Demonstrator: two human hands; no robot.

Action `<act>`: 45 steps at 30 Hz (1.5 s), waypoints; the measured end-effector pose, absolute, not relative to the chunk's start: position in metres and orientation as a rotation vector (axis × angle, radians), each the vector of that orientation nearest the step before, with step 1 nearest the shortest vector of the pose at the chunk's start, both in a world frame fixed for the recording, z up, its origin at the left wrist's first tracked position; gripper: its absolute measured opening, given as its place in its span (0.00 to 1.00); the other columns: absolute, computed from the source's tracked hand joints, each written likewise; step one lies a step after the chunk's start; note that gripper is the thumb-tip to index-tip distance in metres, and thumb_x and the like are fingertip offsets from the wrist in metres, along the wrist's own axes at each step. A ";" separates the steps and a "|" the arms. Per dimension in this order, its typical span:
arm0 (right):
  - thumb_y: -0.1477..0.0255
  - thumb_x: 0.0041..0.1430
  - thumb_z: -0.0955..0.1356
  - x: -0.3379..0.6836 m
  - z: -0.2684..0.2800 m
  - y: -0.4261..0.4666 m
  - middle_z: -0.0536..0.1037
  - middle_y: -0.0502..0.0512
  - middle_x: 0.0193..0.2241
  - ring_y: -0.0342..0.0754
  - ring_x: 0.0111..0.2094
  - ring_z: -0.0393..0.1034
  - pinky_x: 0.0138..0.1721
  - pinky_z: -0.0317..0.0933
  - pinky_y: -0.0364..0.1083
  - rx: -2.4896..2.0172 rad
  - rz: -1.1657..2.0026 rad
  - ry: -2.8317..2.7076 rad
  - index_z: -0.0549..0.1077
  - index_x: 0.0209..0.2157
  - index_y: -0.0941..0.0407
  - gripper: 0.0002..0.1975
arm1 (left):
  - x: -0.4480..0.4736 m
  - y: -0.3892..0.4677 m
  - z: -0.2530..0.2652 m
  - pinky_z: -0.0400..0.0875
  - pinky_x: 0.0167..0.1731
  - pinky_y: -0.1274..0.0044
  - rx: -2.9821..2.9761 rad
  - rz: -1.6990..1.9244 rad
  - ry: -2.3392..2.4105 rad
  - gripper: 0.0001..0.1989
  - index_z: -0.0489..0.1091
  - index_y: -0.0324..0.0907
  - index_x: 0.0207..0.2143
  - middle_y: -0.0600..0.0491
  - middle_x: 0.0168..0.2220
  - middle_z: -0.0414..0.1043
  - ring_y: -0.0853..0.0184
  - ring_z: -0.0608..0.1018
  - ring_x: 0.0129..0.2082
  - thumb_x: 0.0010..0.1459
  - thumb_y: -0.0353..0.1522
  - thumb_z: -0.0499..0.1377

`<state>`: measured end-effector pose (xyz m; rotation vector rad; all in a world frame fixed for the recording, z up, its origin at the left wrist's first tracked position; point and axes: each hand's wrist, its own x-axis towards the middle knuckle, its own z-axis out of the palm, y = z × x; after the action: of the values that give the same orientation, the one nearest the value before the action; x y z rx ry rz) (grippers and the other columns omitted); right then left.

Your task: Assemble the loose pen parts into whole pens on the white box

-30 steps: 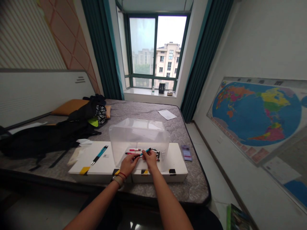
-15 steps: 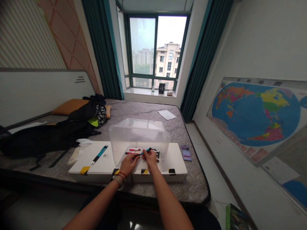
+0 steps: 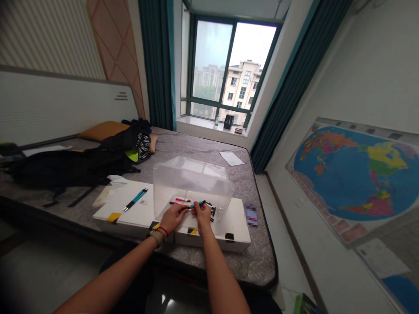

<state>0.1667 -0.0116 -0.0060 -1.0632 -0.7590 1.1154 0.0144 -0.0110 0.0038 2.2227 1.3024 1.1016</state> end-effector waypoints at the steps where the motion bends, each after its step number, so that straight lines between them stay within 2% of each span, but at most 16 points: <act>1: 0.56 0.43 0.73 0.167 -0.007 -0.011 0.76 0.53 0.24 0.43 0.22 0.69 0.24 0.65 0.42 -1.074 1.112 -0.767 0.70 0.30 0.58 0.20 | 0.014 -0.011 0.003 0.70 0.44 0.71 2.214 1.122 1.297 0.13 0.73 0.46 0.42 0.50 0.40 0.76 0.63 0.75 0.41 0.60 0.38 0.52; 6: 0.56 0.43 0.73 0.168 -0.009 -0.010 0.75 0.51 0.22 0.45 0.23 0.70 0.26 0.66 0.43 -1.113 1.100 -0.774 0.69 0.29 0.57 0.20 | 0.015 -0.010 0.002 0.71 0.41 0.74 2.166 1.193 1.300 0.14 0.71 0.46 0.43 0.51 0.39 0.75 0.64 0.76 0.38 0.56 0.41 0.57; 9: 0.56 0.43 0.72 0.168 -0.009 -0.010 0.74 0.50 0.22 0.45 0.23 0.70 0.26 0.67 0.43 -1.110 1.109 -0.765 0.69 0.30 0.57 0.20 | 0.015 -0.011 0.003 0.70 0.42 0.74 2.178 1.204 1.286 0.16 0.71 0.47 0.45 0.51 0.39 0.75 0.65 0.76 0.39 0.57 0.42 0.56; 14: 0.57 0.44 0.72 0.167 -0.008 -0.011 0.76 0.52 0.26 0.44 0.25 0.70 0.27 0.67 0.43 -1.090 1.139 -0.776 0.70 0.31 0.57 0.19 | 0.015 -0.013 0.004 0.69 0.42 0.74 2.221 1.162 1.331 0.13 0.74 0.46 0.36 0.50 0.35 0.75 0.64 0.75 0.38 0.60 0.39 0.52; 19: 0.57 0.44 0.72 0.166 -0.008 -0.010 0.75 0.52 0.24 0.45 0.24 0.70 0.27 0.67 0.43 -1.145 1.121 -0.768 0.70 0.31 0.57 0.18 | 0.014 -0.013 0.005 0.69 0.41 0.74 2.203 1.211 1.335 0.10 0.72 0.45 0.38 0.51 0.37 0.74 0.64 0.75 0.38 0.58 0.38 0.55; 23: 0.58 0.44 0.72 0.164 -0.006 -0.012 0.74 0.50 0.22 0.44 0.23 0.69 0.26 0.66 0.43 -1.149 1.108 -0.770 0.68 0.29 0.57 0.18 | 0.015 -0.015 0.007 0.69 0.40 0.74 2.187 1.218 1.339 0.15 0.70 0.44 0.42 0.51 0.37 0.74 0.65 0.75 0.37 0.56 0.42 0.57; 25: 0.58 0.43 0.72 0.164 -0.006 -0.012 0.74 0.49 0.22 0.42 0.22 0.68 0.26 0.65 0.42 -1.127 1.113 -0.762 0.68 0.29 0.58 0.19 | 0.015 -0.015 0.007 0.69 0.41 0.74 2.214 1.192 1.327 0.16 0.70 0.43 0.44 0.50 0.39 0.74 0.65 0.75 0.38 0.58 0.42 0.55; 28: 0.58 0.43 0.73 0.164 -0.007 -0.010 0.74 0.49 0.22 0.41 0.22 0.68 0.25 0.65 0.41 -1.107 1.132 -0.751 0.68 0.30 0.58 0.20 | 0.014 -0.015 0.005 0.67 0.43 0.73 2.270 1.152 1.318 0.14 0.72 0.43 0.39 0.50 0.38 0.74 0.64 0.74 0.40 0.61 0.39 0.51; 33: 0.59 0.43 0.72 0.165 -0.012 -0.009 0.74 0.47 0.21 0.41 0.22 0.68 0.25 0.65 0.41 -1.106 1.136 -0.757 0.67 0.30 0.58 0.19 | 0.013 -0.013 0.004 0.67 0.42 0.74 2.275 1.165 1.307 0.13 0.72 0.44 0.39 0.51 0.37 0.74 0.65 0.73 0.40 0.60 0.40 0.54; 38: 0.57 0.44 0.71 0.165 -0.014 -0.008 0.73 0.47 0.21 0.42 0.21 0.68 0.26 0.65 0.41 -1.121 1.114 -0.780 0.67 0.31 0.57 0.20 | 0.015 -0.014 0.007 0.67 0.40 0.74 2.257 1.147 1.348 0.16 0.71 0.43 0.39 0.51 0.36 0.74 0.65 0.74 0.37 0.58 0.45 0.54; 42: 0.56 0.45 0.71 0.165 -0.012 -0.008 0.74 0.49 0.23 0.42 0.22 0.69 0.25 0.65 0.41 -1.101 1.123 -0.754 0.66 0.31 0.57 0.20 | 0.015 -0.015 0.008 0.66 0.42 0.73 2.335 1.080 1.347 0.17 0.72 0.43 0.39 0.50 0.36 0.74 0.65 0.73 0.38 0.63 0.41 0.48; 45: 0.56 0.44 0.72 0.165 -0.011 -0.008 0.74 0.49 0.23 0.41 0.21 0.68 0.24 0.65 0.41 -1.097 1.127 -0.753 0.66 0.30 0.57 0.20 | 0.014 -0.014 0.006 0.66 0.43 0.72 2.370 1.069 1.339 0.15 0.73 0.44 0.40 0.50 0.36 0.74 0.64 0.73 0.39 0.63 0.39 0.48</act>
<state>0.1648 -0.0082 -0.0114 -1.0974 -0.7530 1.1270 0.0142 -0.0137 0.0057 2.3703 1.3392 1.0688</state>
